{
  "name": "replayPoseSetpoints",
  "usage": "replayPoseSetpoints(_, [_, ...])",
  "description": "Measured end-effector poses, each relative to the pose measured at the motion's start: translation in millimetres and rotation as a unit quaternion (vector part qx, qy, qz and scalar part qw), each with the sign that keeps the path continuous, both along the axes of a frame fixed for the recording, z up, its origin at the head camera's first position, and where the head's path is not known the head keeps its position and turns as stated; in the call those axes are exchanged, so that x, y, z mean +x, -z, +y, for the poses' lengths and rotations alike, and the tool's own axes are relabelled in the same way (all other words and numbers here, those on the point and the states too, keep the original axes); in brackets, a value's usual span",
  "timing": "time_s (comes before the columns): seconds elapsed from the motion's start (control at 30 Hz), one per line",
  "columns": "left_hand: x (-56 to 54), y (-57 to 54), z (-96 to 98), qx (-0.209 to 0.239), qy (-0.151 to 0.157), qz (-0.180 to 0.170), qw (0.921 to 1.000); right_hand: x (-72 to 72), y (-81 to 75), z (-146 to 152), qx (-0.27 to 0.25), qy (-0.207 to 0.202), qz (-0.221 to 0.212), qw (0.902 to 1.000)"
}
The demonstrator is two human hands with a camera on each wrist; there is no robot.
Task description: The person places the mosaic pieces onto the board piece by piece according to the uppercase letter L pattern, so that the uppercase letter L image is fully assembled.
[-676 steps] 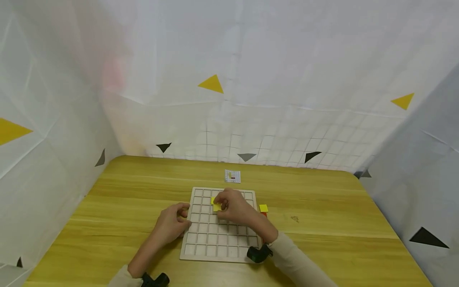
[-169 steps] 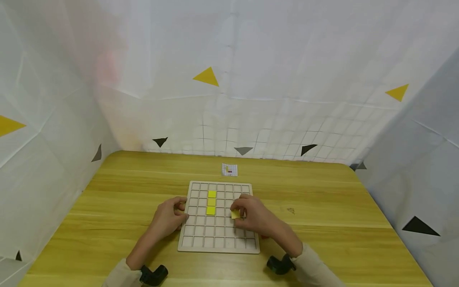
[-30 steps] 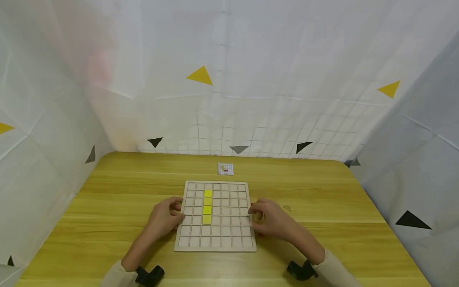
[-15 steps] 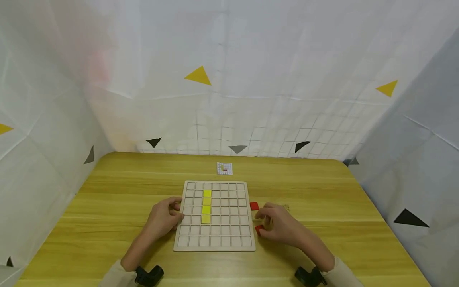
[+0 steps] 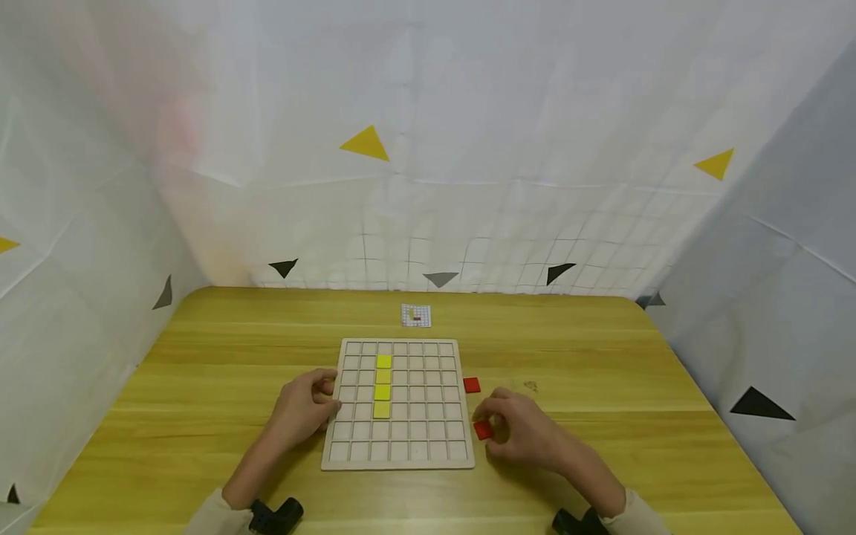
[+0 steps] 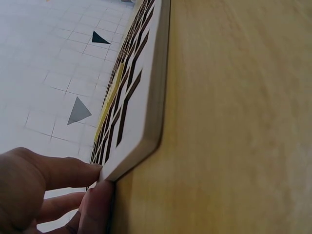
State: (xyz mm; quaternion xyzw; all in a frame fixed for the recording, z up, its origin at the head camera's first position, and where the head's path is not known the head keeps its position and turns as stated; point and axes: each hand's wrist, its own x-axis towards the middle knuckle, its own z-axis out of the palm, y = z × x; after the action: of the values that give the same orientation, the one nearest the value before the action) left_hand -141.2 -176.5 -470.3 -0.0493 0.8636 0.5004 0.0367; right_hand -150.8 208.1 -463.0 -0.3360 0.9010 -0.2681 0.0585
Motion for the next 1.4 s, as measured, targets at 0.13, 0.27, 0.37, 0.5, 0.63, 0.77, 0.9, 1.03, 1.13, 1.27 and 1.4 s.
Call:
replayPoseSetpoints(0.13, [0.9,-0.3,-0.4,0.000,-0.002,0.002,1.0000,-0.7,4.2,-1.1,-0.012,-0.004,-0.014,0.9998])
replayPoseSetpoints(0.27, [1.5,-0.8,-0.4,0.000,-0.002,0.001,1.0000,-2.1,7.4,-2.3,-0.026,-0.010,-0.021,0.9994])
replayPoseSetpoints(0.37, [1.4,-1.0,-0.2,-0.001,0.000,0.001,1.0000,-2.5,8.6,-3.4,-0.030,-0.007,-0.017,0.9994])
replayPoseSetpoints(0.5, [0.7,-0.6,-0.1,-0.002,-0.001,0.005,1.0000,-2.4,8.5,-5.3,-0.032,-0.001,-0.005,0.9995])
replayPoseSetpoints(0.63, [0.0,0.5,-0.3,-0.003,-0.003,0.006,1.0000,-2.6,7.6,-6.2,-0.036,0.007,0.002,0.9993])
replayPoseSetpoints(0.77, [-0.4,1.1,-0.5,-0.002,-0.004,0.004,1.0000,-4.1,7.4,-6.2,-0.039,0.009,0.009,0.9991])
replayPoseSetpoints(0.9, [-0.4,1.9,-0.5,-0.001,-0.002,0.003,1.0000,-5.2,7.9,-6.2,-0.041,0.011,0.010,0.9990])
replayPoseSetpoints(1.03, [-0.5,2.3,-0.3,-0.002,-0.003,0.003,1.0000,-5.2,6.1,-6.8,-0.044,0.016,0.013,0.9988])
replayPoseSetpoints(1.13, [-1.1,2.2,-0.3,-0.001,-0.003,0.003,1.0000,-5.7,4.4,-7.5,-0.046,0.013,0.023,0.9986])
replayPoseSetpoints(1.27, [-1.3,1.9,-0.5,0.001,-0.004,0.003,1.0000,-7.3,3.2,-8.8,-0.051,0.002,0.038,0.9980])
replayPoseSetpoints(1.4, [-0.3,1.4,-1.0,0.004,-0.001,0.004,1.0000,-9.7,1.7,-11.8,-0.059,-0.006,0.050,0.9970])
